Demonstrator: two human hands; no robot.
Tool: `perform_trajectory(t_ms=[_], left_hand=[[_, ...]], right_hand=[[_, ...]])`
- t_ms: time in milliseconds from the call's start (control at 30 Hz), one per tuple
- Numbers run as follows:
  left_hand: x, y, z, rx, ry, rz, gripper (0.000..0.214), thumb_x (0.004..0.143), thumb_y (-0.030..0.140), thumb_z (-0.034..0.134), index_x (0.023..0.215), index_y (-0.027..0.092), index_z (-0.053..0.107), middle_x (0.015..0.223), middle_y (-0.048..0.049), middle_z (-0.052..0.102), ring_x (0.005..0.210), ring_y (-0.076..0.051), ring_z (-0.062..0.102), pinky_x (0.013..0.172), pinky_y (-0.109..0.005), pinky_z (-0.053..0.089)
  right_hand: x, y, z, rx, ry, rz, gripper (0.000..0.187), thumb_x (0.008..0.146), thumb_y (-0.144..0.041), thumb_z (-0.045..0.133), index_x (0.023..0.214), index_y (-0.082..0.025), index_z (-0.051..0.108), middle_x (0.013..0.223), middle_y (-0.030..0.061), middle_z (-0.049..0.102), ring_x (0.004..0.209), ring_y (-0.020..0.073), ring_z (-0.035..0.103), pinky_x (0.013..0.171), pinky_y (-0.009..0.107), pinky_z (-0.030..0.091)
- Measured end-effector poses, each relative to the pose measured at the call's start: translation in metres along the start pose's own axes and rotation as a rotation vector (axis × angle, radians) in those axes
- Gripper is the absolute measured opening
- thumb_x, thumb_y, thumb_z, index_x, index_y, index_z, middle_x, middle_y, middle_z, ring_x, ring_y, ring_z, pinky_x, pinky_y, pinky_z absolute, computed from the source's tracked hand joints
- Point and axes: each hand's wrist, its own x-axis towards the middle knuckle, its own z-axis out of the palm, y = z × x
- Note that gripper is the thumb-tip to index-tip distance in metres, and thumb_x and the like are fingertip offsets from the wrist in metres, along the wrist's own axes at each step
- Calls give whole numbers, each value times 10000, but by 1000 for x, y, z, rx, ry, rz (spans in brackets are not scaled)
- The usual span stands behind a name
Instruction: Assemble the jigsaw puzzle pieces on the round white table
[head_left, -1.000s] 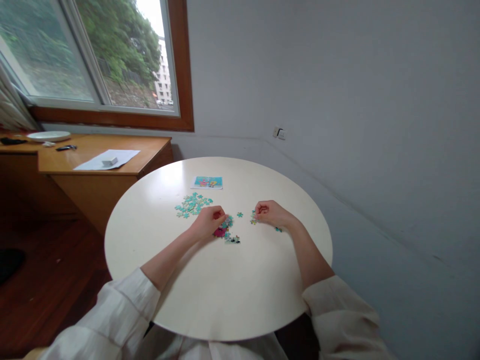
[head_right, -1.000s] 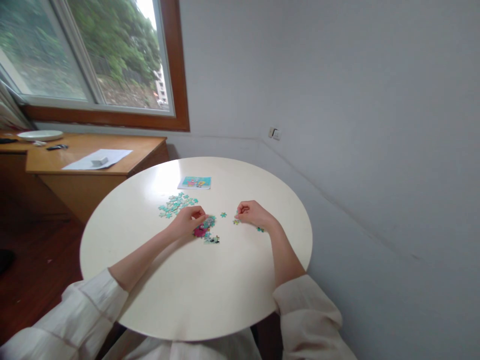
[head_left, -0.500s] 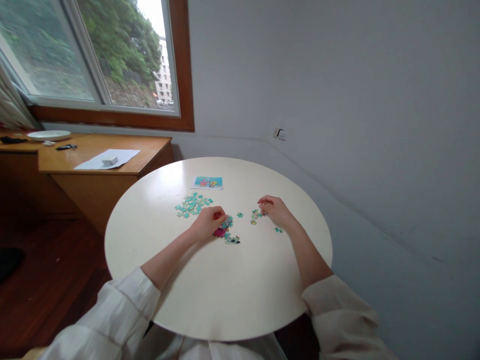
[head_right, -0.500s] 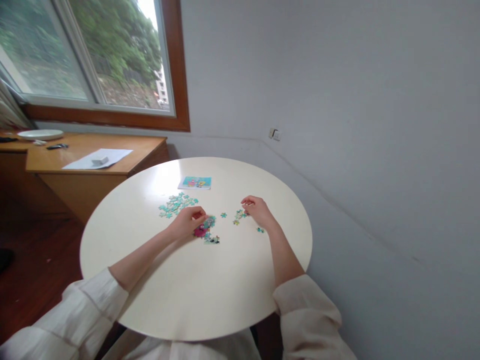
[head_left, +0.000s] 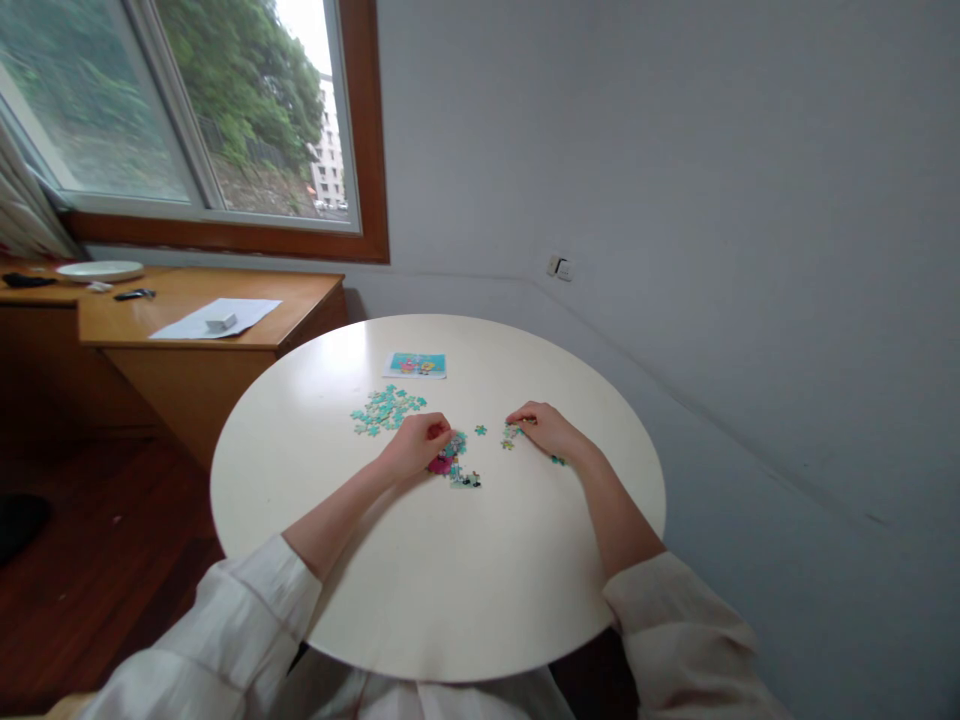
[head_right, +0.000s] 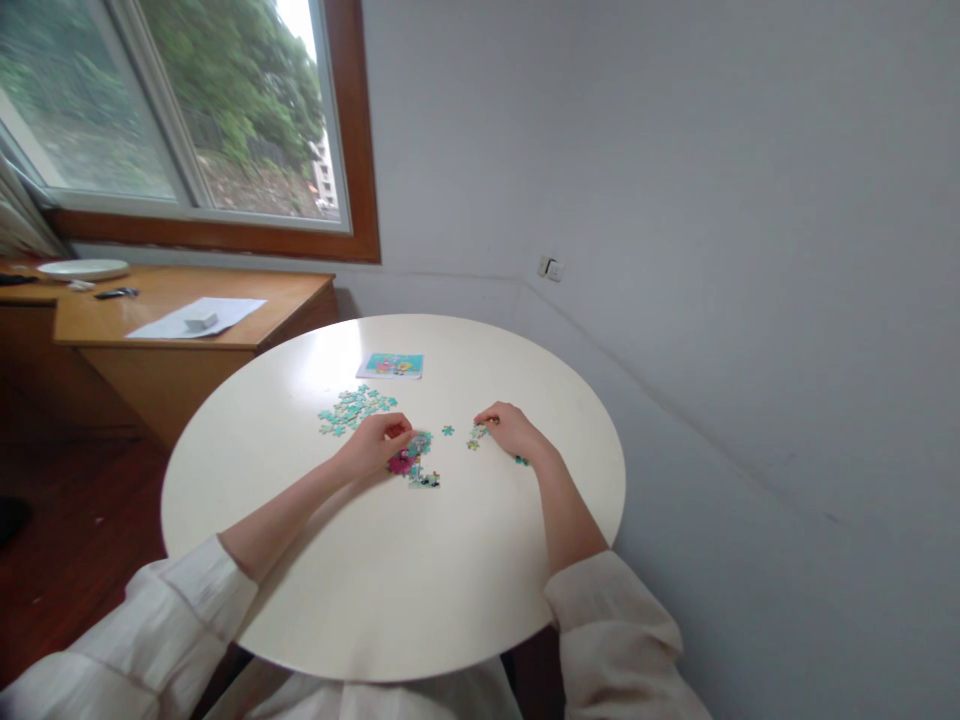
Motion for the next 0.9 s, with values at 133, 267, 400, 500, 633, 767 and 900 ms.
perform_trajectory(t_ms=[133,267,400,500,633,767,900], left_hand=[[0,0,0,-11,7,2,219,734,318,462,619,145,532,524,17,519,516,-99,466,512,-203,356],[1,-2,1,-8,10,9,220,732,318,462,617,144,532,516,17,511,514,-99,463,509,-202,354],[1,-1,1,0,10,6,217,732,316,463,615,146,531,520,16,513,519,-100,464,514,-203,354],[0,0,0,-2,5,-4,216,734,317,462,617,147,528,520,16,513,515,-99,461,515,-204,353],[0,2,0,6,1,-3,219,733,321,461,619,147,529,522,12,518,519,-103,465,513,-205,351],[0,3,-1,9,11,-12,224,731,320,461,619,145,543,525,7,531,521,-106,470,505,-205,353],[0,5,-1,11,9,-18,247,742,333,456,633,141,567,528,5,546,509,-104,466,498,-204,355]], right_hand=[[-4,0,-4,-36,-59,-27,250,692,-168,545,898,-150,686,900,75,639,764,153,568,704,246,436],[-5,-3,-6,-55,-72,-1,242,662,-173,591,881,-162,695,876,69,650,748,156,570,684,248,434],[-3,-4,-5,-34,-48,-3,192,693,-225,584,833,-164,701,850,71,659,750,162,577,683,257,432],[-2,-5,-3,-38,-24,-20,178,724,-240,555,792,-167,703,834,69,662,758,164,577,692,261,424],[1,-7,1,-54,38,-33,198,749,-239,522,750,-143,696,796,80,650,739,160,563,687,261,408],[2,-12,6,22,104,-40,208,748,-251,513,711,-135,682,763,68,633,706,144,543,663,256,390],[-2,-29,12,247,58,-44,237,745,-299,514,738,-118,667,745,57,630,650,121,526,597,232,379]])
